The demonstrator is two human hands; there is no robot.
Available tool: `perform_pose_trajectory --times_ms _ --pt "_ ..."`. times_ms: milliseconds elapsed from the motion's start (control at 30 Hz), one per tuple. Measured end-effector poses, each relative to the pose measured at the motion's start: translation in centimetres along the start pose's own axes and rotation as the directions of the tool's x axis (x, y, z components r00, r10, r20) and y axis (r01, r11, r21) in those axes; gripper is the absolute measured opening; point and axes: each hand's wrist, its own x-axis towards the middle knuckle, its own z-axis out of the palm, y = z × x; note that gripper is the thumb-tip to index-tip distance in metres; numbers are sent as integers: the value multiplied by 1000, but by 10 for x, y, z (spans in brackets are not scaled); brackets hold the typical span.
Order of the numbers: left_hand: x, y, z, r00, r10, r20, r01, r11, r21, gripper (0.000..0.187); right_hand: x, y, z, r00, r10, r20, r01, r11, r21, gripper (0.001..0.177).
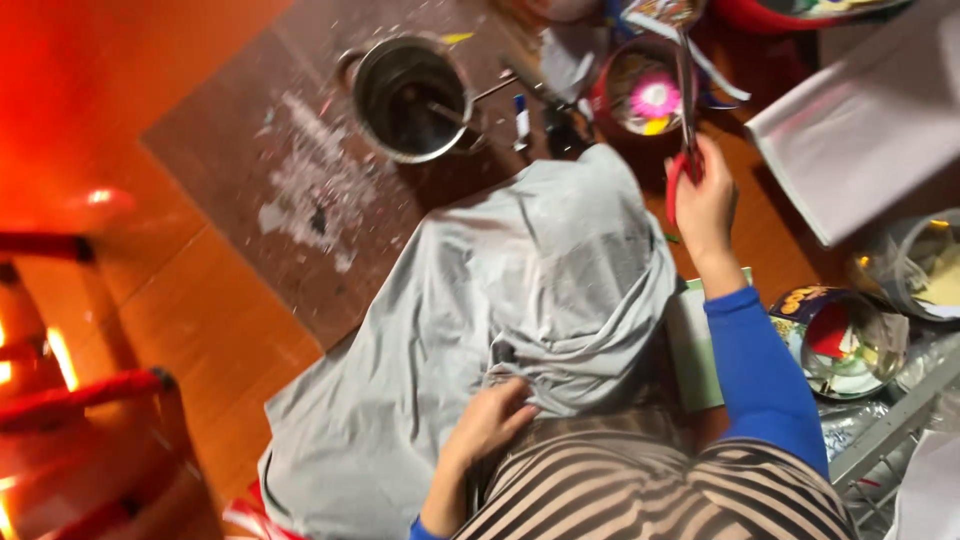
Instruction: Cutting and folding colored paper strips to create decorative items.
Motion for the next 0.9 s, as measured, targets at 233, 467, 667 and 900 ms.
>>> perform_pose_trajectory --times_ms 233,467,667,900 --pt "3 -41 -39 932 -338 128 360 899 -250 20 -84 148 1 913 404 -49 -402 874 -274 30" --pt "42 -55 -80 803 -304 -513 276 952 -133 19 -54 130 -1 804 564 189 -277 636 -720 40" --pt "100 -120 -137 712 21 -702 376 833 406 41 70 62 13 947 219 234 -117 916 -382 27" --pt "153 -196 -138 653 -410 -637 719 600 351 95 228 60 116 989 -14 146 -1 994 106 17"
